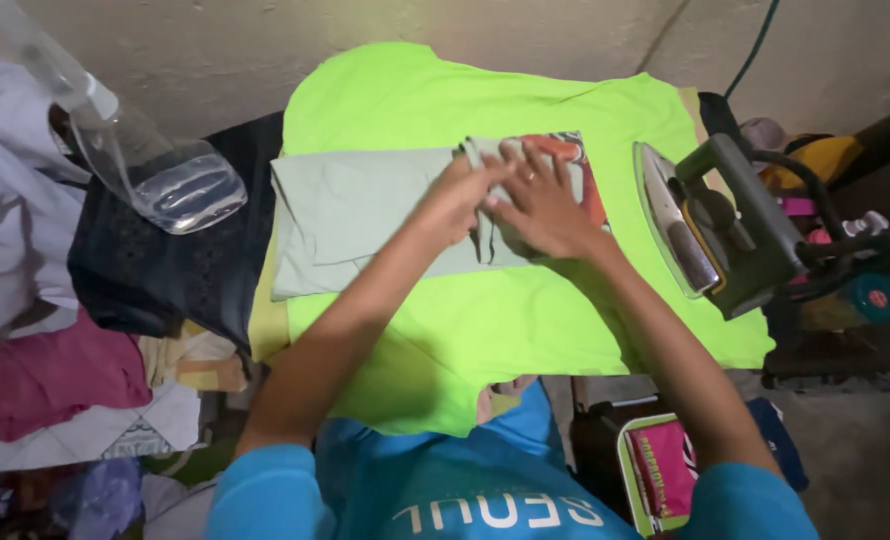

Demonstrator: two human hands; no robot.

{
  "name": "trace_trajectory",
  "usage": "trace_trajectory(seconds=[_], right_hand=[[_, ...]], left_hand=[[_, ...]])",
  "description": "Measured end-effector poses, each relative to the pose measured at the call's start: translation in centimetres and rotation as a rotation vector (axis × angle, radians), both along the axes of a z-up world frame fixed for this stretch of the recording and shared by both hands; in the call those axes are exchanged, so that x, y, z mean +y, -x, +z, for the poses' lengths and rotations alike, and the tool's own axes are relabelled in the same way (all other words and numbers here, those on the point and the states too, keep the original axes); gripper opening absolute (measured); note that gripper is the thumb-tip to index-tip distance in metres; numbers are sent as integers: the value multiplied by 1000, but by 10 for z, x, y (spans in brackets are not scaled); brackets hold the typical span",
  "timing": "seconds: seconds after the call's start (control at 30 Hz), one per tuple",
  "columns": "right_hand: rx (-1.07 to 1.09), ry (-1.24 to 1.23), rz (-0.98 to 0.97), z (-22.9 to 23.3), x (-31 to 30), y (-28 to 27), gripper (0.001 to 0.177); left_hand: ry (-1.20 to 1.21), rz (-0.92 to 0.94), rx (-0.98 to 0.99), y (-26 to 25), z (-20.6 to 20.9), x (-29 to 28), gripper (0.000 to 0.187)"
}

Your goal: Iron several t-shirts on a flat surface using a hand iron.

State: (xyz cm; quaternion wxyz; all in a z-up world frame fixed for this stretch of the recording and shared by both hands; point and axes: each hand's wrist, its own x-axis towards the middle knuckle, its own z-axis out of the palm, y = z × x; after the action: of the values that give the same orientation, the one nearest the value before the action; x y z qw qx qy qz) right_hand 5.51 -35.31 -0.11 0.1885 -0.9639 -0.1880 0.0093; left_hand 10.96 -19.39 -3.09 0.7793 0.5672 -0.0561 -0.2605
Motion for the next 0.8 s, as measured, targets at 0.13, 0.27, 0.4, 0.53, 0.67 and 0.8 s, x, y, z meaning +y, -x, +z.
trace_trajectory(seconds=[0.13, 0.27, 0.4, 0.53, 0.67, 0.8], right_hand=[[7, 21, 13, -8, 0, 7, 72], [-57, 133, -87, 7, -7, 6, 69], [-111, 210, -94, -24, -20, -8, 68], [-203, 53, -304, -11, -18, 1, 59], [-87, 152, -525, -12, -36, 3, 63], [169, -176, -601, -8, -58, -3, 52]], left_hand=[[-446, 168, 4, 19, 8, 17, 76], [-711, 326, -568, 22, 3, 22, 72], [-746, 248, -629, 29, 0, 24, 85], [-1049, 147, -755, 54, 14, 19, 79], [-1213, 150, -889, 58, 6, 18, 69], [-1440, -120, -922, 56, -12, 17, 77]])
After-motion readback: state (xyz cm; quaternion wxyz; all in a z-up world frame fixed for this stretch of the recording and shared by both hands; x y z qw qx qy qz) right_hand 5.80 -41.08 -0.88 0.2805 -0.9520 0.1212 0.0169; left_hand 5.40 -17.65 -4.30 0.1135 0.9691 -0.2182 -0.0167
